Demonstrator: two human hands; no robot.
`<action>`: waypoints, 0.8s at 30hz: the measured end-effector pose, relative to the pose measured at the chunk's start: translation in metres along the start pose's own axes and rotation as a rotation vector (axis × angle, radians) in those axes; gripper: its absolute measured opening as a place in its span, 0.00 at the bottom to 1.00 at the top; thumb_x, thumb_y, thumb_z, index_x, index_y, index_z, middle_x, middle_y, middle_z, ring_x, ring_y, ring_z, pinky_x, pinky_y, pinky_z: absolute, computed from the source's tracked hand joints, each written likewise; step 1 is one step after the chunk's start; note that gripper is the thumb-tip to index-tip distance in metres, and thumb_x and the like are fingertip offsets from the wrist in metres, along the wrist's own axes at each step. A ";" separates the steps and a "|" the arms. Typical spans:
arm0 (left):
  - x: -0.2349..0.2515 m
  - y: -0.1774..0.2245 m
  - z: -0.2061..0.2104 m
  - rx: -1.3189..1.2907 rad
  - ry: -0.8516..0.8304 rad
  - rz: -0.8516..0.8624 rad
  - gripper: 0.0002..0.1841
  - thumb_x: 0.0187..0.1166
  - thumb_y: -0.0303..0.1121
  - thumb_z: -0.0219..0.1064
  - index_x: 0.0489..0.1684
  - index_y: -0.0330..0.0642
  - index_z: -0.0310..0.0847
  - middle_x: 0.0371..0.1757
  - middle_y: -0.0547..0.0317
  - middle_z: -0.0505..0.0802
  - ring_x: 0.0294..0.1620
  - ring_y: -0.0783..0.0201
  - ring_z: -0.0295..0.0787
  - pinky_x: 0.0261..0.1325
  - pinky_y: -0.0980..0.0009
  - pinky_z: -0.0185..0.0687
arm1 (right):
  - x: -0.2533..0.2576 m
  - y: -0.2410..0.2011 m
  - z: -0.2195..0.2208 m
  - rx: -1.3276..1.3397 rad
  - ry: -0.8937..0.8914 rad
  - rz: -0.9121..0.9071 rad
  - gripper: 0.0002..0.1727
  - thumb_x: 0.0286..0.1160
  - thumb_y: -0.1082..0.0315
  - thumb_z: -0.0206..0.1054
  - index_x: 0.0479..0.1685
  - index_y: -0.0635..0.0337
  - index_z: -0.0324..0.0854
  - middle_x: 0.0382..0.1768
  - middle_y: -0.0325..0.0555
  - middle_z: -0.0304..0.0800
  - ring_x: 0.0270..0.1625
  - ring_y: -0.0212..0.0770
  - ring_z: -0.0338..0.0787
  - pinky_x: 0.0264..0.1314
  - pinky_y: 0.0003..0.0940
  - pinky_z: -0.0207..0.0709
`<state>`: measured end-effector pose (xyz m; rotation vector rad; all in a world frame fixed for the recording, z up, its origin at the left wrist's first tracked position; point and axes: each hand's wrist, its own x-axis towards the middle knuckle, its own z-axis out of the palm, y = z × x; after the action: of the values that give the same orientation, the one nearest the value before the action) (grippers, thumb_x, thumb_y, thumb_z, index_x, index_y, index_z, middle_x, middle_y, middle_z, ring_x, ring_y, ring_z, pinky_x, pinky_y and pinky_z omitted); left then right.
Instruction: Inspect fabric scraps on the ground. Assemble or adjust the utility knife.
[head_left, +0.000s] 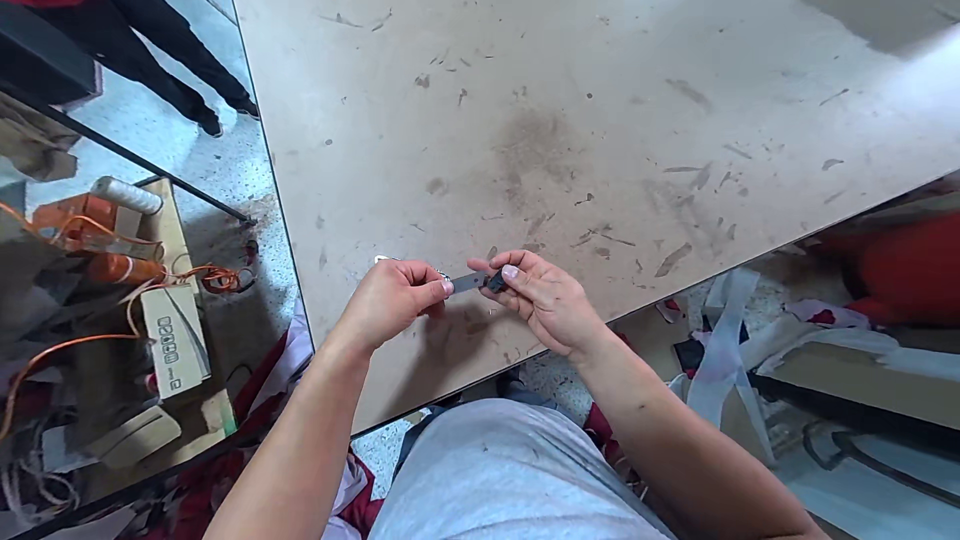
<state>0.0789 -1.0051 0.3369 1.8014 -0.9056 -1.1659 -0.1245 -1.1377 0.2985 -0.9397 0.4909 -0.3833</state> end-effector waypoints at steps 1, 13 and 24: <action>0.000 0.000 0.001 -0.055 -0.001 0.019 0.09 0.81 0.32 0.71 0.34 0.37 0.92 0.28 0.50 0.96 0.29 0.59 0.94 0.38 0.62 0.91 | 0.000 0.002 0.002 -0.015 0.034 -0.025 0.13 0.94 0.70 0.48 0.63 0.66 0.74 0.70 0.60 0.86 0.69 0.50 0.89 0.75 0.45 0.81; -0.015 -0.009 0.005 -0.154 0.024 -0.008 0.09 0.81 0.28 0.70 0.32 0.33 0.91 0.25 0.47 0.93 0.26 0.58 0.92 0.37 0.63 0.91 | -0.008 0.015 0.010 -0.028 0.231 -0.043 0.09 0.76 0.78 0.70 0.53 0.68 0.86 0.51 0.55 0.93 0.50 0.44 0.94 0.60 0.38 0.89; -0.015 -0.009 -0.005 0.062 -0.035 0.016 0.11 0.80 0.33 0.72 0.27 0.39 0.91 0.21 0.54 0.92 0.22 0.62 0.87 0.30 0.65 0.83 | -0.012 0.014 0.014 -0.204 0.141 -0.045 0.08 0.73 0.77 0.73 0.48 0.68 0.85 0.43 0.54 0.93 0.45 0.45 0.94 0.57 0.41 0.91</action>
<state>0.0799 -0.9876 0.3360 1.8243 -0.9849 -1.1745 -0.1247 -1.1146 0.2964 -1.1274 0.6472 -0.4480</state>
